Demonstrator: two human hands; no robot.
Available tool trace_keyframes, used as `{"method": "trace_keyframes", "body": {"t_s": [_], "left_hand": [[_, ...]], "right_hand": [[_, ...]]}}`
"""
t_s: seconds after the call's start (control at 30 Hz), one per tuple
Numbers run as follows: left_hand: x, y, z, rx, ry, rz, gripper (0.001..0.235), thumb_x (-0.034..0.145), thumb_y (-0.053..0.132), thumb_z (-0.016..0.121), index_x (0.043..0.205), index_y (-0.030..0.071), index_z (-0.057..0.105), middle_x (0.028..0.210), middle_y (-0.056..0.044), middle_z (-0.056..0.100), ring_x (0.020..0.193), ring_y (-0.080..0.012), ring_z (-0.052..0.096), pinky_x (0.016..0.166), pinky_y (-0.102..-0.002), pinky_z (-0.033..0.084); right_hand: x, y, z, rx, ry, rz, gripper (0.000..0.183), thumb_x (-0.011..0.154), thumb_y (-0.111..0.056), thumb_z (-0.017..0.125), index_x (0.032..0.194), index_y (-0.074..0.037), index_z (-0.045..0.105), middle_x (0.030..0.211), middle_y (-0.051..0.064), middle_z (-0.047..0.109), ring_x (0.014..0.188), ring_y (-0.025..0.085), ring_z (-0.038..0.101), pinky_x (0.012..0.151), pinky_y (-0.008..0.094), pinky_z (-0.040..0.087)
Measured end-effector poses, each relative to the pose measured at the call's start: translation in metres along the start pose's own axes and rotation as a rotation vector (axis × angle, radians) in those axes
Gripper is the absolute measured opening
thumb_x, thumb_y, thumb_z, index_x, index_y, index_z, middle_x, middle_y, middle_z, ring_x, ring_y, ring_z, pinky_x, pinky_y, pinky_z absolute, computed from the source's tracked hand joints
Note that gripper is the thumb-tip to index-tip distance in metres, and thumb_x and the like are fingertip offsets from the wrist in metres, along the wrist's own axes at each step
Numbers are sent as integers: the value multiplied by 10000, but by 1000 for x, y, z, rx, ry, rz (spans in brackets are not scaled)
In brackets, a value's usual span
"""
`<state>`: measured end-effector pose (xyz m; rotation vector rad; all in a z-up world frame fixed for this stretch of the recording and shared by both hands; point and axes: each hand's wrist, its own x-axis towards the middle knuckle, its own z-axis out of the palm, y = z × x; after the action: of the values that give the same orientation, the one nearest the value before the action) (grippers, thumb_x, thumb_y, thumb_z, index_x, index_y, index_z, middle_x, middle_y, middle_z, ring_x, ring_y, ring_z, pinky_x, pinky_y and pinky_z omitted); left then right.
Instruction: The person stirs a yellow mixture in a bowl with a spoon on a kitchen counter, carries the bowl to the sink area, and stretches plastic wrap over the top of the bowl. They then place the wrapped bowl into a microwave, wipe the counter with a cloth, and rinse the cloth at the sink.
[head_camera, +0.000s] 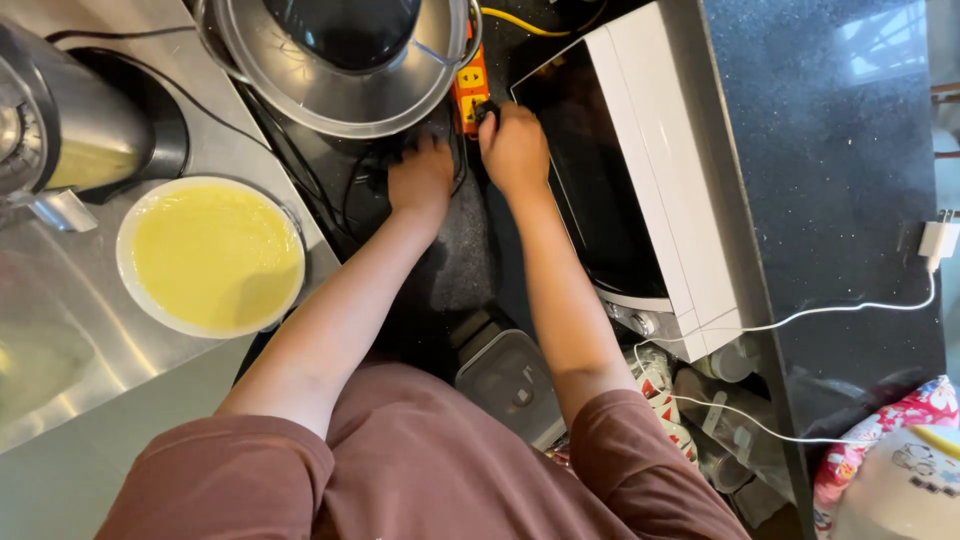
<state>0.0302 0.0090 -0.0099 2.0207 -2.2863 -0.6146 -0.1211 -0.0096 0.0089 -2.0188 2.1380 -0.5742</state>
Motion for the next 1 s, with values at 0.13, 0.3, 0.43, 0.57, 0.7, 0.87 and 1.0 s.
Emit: {"method": "trace_keyframes", "body": {"t_s": [0.13,0.3,0.43,0.57,0.7,0.87,1.0], "left_hand": [[-42,-15,-19,81,0,210,184,885,122,615,1050,88,689,1116,-78,640,1004,-303,646,739,-443,544],[-108,-34,-81,-261,190,427,144,859,144,653,989,92,687,1028,-56,635,968,-281,638,777,-449,529],[-157,-72,-104,-557,195,584,81,897,160,694,936,90,689,969,-45,659,898,-264,657,765,-417,538],[-199,-119,-121,-607,167,559,62,925,144,697,922,82,691,958,-46,679,862,-261,675,772,-392,549],[-237,-156,-137,-617,103,452,58,913,136,702,932,81,706,967,-57,697,865,-272,687,762,-397,553],[-265,-188,-149,-590,99,326,77,889,137,711,941,80,714,982,-60,714,883,-282,694,772,-394,556],[-289,-211,-155,-589,133,190,95,889,138,709,966,82,716,1019,-67,715,930,-296,692,830,-401,553]], "right_hand": [[19,-14,-5,37,-224,141,227,946,-228,656,963,-2,674,892,294,713,850,485,689,764,548,558],[29,-10,-4,-24,-224,192,264,917,-199,693,971,52,634,892,322,696,862,496,684,777,545,559],[38,-5,13,-144,-147,59,262,799,-166,806,870,44,666,881,292,720,865,469,701,785,509,571],[53,-11,11,-181,-257,249,319,817,-219,838,909,39,672,920,280,713,907,438,703,782,470,578],[61,-12,15,-153,-315,415,341,726,-236,873,896,9,708,954,214,734,927,351,730,822,408,587],[65,-1,25,-147,-181,316,375,621,-161,893,886,20,698,933,227,720,898,383,701,756,435,578],[62,-10,29,-26,-138,325,259,708,-184,862,819,12,735,894,204,748,877,361,741,812,426,580]]}}
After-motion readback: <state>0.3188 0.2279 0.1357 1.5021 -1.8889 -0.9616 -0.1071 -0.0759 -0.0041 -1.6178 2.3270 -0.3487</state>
